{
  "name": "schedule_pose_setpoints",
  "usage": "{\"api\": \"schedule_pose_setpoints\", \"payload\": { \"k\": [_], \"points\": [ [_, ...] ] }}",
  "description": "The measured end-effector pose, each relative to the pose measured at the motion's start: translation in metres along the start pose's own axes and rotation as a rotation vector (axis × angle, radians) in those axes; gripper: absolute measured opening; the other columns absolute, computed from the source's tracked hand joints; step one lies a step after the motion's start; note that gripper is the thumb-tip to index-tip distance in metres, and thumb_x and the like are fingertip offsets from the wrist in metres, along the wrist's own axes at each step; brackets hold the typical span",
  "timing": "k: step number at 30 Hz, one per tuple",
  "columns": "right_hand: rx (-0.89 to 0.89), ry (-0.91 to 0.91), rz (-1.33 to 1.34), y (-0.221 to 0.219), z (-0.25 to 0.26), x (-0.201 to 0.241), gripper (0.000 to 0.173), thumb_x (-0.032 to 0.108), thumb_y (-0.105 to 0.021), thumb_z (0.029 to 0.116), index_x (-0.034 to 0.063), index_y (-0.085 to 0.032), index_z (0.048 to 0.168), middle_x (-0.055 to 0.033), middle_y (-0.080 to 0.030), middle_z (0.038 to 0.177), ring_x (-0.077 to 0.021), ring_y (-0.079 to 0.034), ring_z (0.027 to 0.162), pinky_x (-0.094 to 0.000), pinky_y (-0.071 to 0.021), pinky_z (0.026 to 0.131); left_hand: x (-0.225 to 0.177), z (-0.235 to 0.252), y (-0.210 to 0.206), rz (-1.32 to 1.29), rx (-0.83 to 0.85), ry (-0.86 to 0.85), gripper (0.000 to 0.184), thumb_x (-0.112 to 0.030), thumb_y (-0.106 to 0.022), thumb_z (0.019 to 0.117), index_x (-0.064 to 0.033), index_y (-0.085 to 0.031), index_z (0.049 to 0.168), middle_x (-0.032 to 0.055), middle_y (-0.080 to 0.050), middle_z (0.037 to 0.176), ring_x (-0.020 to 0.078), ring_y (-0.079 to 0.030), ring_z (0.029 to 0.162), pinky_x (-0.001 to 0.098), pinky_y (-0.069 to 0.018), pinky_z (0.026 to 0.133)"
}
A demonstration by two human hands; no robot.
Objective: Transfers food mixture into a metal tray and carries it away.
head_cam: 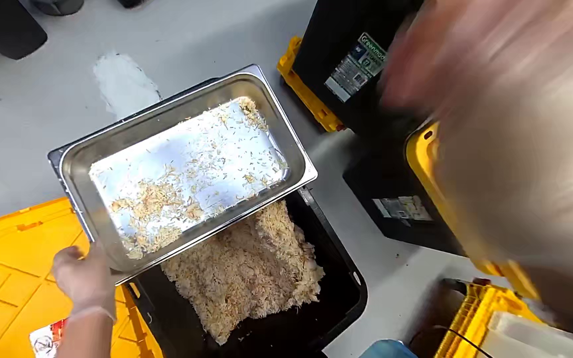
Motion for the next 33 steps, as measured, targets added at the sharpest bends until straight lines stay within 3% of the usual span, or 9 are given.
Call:
{"api": "schedule_pose_setpoints", "payload": {
  "k": [2,4,6,8,11,14,20,28,33],
  "points": [
    [0.164,-0.261,-0.044,-0.071,-0.070,-0.026,0.015,0.018,-0.063,0.0981,0.0041,-0.068,0.100,-0.0059,-0.070,0.090,-0.0136,-0.068,0.082,-0.0356,-0.0584,0.076,0.003,-0.052,-0.002,0.033,0.038,-0.298,0.053,-0.017,-0.057,0.1002,0.0170,-0.045,0.139,0.0440,-0.044,0.139,0.0572,-0.045,0.131,0.0658,-0.0365,0.110],
    [0.402,-0.536,-0.091,-0.130,-0.124,-0.109,0.041,0.031,-0.066,0.1002,0.0083,-0.065,0.135,-0.0150,-0.066,0.131,-0.0272,-0.065,0.119,-0.0502,-0.0532,0.101,0.011,-0.119,-0.043,0.012,0.283,-0.371,0.045,-0.015,-0.057,0.0998,0.0148,-0.053,0.134,0.0373,-0.056,0.131,0.0458,-0.058,0.123,0.0549,-0.0479,0.106],
    [0.473,-0.674,-0.090,-0.181,-0.135,-0.163,0.066,0.040,-0.070,0.0968,0.0160,-0.048,0.154,-0.0196,-0.042,0.158,-0.0384,-0.043,0.144,-0.0608,-0.0388,0.114,0.014,-0.168,-0.108,-0.172,0.687,-0.139,0.044,-0.019,-0.053,0.1043,0.0071,-0.054,0.140,0.0273,-0.056,0.141,0.0342,-0.058,0.129,0.0477,-0.0479,0.109],
    [0.450,-0.747,-0.089,-0.224,-0.120,-0.190,0.077,0.050,-0.072,0.0932,0.0213,-0.042,0.158,-0.0222,-0.028,0.165,-0.0454,-0.034,0.147,-0.0680,-0.0349,0.112,0.006,-0.188,-0.171,-0.437,0.892,0.203,0.054,-0.032,-0.046,0.1084,-0.0038,-0.041,0.154,0.0175,-0.039,0.160,0.0304,-0.043,0.144,0.0528,-0.0414,0.115],
    [0.485,-0.835,-0.001,-0.246,-0.109,-0.210,0.085,0.061,-0.073,0.0880,0.0254,-0.040,0.158,-0.0218,-0.039,0.159,-0.0432,-0.043,0.142,-0.0677,-0.0391,0.109,-0.007,-0.181,-0.251,-0.666,0.878,0.466,0.068,-0.055,-0.037,0.1069,-0.0226,-0.022,0.164,0.0065,-0.019,0.171,0.0324,-0.027,0.153,0.0663,-0.0362,0.113],
    [0.534,-0.904,0.138,-0.243,-0.114,-0.223,0.094,0.064,-0.074,0.0834,0.0300,-0.033,0.160,-0.0181,-0.048,0.154,-0.0379,-0.051,0.135,-0.0629,-0.0449,0.105,-0.011,-0.186,-0.299,-0.736,0.824,0.552,0.065,-0.059,-0.032,0.1068,-0.0282,-0.023,0.164,0.0038,-0.027,0.168,0.0247,-0.030,0.152,0.0569,-0.0303,0.120],
    [0.523,-0.885,0.211,-0.252,-0.173,-0.181,0.093,0.055,-0.085,0.0703,0.0292,-0.048,0.152,-0.0232,-0.041,0.155,-0.0377,-0.046,0.139,-0.0570,-0.0452,0.107,0.002,-0.215,-0.253,-0.937,0.695,0.678,0.054,-0.046,-0.026,0.1113,-0.0097,-0.049,0.143,0.0121,-0.063,0.129,0.0202,-0.062,0.115,0.0417,-0.0542,0.095],
    [0.345,-0.901,0.383,-0.249,-0.258,-0.125,0.064,0.024,-0.078,0.0752,0.0117,-0.064,0.136,-0.0125,-0.064,0.132,-0.0202,-0.060,0.123,-0.0401,-0.0503,0.104,0.042,-0.250,-0.189,-0.890,0.445,0.735,0.035,-0.023,-0.041,0.1100,0.0011,-0.057,0.129,0.0136,-0.069,0.110,0.0176,-0.068,0.098,0.0361,-0.0584,0.087],
    [0.180,-1.139,0.410,-0.250,-0.259,-0.114,0.036,-0.004,-0.067,0.0873,-0.0042,-0.064,0.124,-0.0136,-0.070,0.112,-0.0124,-0.067,0.101,-0.0310,-0.0549,0.092,0.037,-0.246,-0.173,-0.616,0.357,0.605,0.039,-0.007,-0.061,0.1003,0.0082,-0.051,0.134,0.0210,-0.065,0.117,0.0198,-0.066,0.103,0.0359,-0.0563,0.091]
  ]
}}
Point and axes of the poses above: each hand's wrist, its own z-axis towards the middle knuckle, its own y-axis out of the back of the hand, x = y × z, the point moved 2 cm from there along z, towards the middle knuckle
